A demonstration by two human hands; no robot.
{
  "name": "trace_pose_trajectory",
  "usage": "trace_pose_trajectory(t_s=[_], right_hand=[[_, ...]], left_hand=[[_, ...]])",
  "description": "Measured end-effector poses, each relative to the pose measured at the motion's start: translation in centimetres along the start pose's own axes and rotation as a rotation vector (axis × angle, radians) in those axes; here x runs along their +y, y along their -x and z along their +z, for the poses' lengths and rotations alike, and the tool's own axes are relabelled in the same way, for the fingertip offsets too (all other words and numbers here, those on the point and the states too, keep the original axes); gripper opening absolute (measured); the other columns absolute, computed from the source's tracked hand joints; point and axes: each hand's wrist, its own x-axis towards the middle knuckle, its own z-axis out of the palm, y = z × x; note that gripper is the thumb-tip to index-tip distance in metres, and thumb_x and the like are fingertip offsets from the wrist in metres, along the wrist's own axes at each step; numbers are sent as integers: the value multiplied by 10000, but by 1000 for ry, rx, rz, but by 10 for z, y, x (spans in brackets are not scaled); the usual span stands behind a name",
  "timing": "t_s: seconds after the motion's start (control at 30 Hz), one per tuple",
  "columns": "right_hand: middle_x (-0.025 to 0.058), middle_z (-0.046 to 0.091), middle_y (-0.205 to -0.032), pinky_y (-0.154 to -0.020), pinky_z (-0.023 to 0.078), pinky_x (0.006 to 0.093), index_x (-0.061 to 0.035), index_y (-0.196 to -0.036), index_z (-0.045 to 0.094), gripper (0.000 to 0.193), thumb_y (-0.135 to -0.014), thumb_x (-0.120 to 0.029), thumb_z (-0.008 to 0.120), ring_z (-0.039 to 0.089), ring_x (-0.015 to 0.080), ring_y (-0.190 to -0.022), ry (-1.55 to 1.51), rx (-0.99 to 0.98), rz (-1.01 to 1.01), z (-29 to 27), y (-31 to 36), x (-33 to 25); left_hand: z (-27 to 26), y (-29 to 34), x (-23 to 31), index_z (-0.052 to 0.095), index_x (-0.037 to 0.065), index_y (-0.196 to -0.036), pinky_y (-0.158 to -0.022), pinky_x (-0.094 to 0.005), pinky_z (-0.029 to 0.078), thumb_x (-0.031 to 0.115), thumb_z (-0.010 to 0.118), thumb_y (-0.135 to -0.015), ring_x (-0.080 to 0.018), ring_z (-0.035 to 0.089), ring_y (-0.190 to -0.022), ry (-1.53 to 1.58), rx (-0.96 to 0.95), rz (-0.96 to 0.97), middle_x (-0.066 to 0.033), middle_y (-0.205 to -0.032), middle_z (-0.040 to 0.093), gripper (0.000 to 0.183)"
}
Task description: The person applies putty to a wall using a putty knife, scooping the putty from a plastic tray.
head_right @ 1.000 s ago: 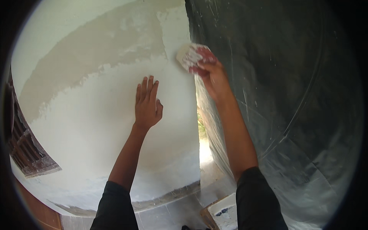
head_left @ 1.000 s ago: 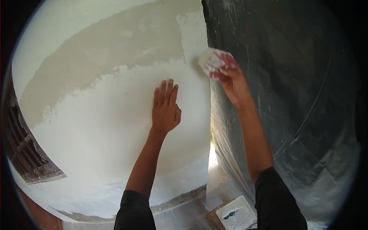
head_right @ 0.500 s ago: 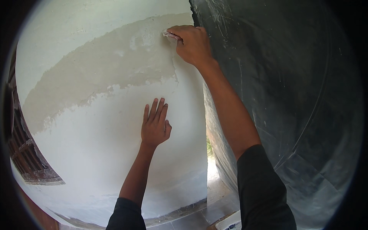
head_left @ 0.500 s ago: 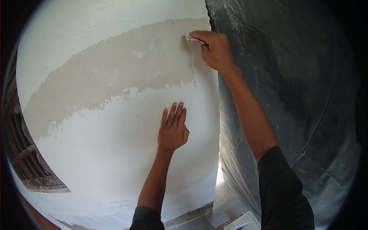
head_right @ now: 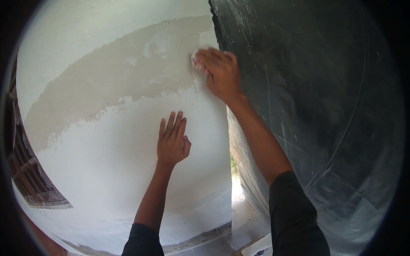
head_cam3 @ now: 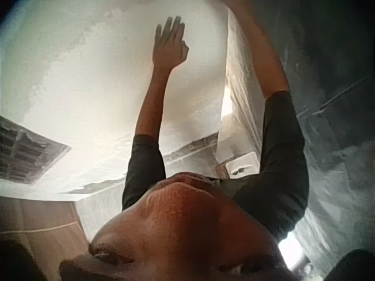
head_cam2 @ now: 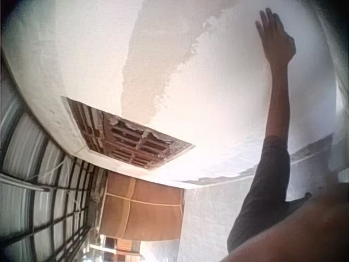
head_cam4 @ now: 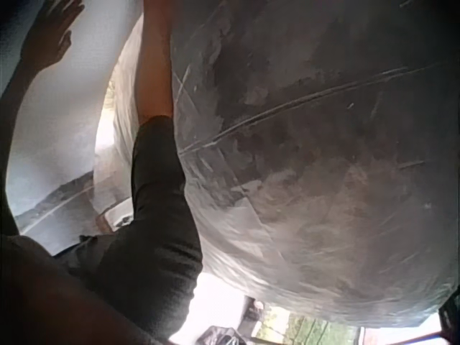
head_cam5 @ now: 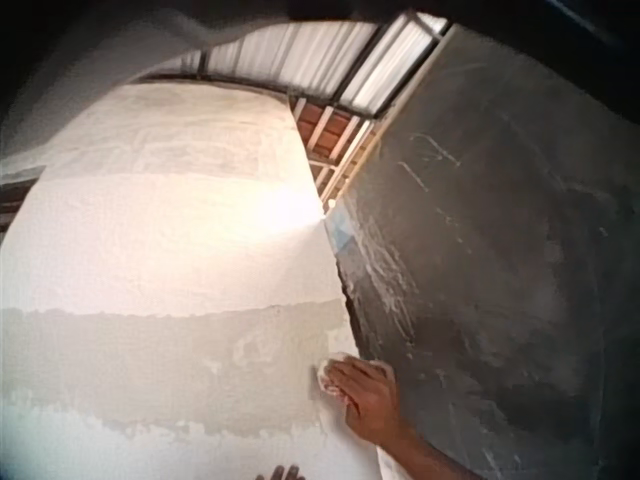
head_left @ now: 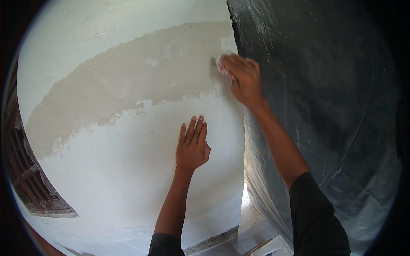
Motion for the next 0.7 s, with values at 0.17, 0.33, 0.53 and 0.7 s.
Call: trace_pose_trajectory(t_s=[0.17,0.33,0.53,0.7], right_hand=[[29,682,-1291,-1009,396,469,-124,-1226,675,495,-789,98,605,614,277,-1216,16,69,-14,10,-54,38],[36,653,-1349,-1050,378,471,-119,-1257,674,529,-778,94,607,578,265,-1283,45,-3,4,20,7,26],[53,637,-1385,-1111,345,471,-118,-1296,666,568,-767,82,611,534,265,-1362,84,-97,52,2,56,22],[78,630,-1392,-1115,350,483,-99,-1328,635,551,-805,66,594,543,291,-1350,-73,72,22,11,-32,57]], left_hand=[[1,-1,2,592,-3,-1329,-1218,-547,258,143,523,-833,-320,421,-1459,9,3,4,-142,-1516,521,522],[0,-1,-1,588,-3,-1332,-1222,-546,250,144,521,-836,-322,420,-1460,14,-6,-2,-145,-1506,531,521],[1,1,-1,577,-4,-1343,-1226,-549,239,139,522,-834,-328,412,-1466,10,-9,5,-152,-1504,532,531],[0,0,1,580,-6,-1338,-1228,-548,235,138,526,-829,-328,414,-1465,11,-13,-3,-154,-1496,541,531]])
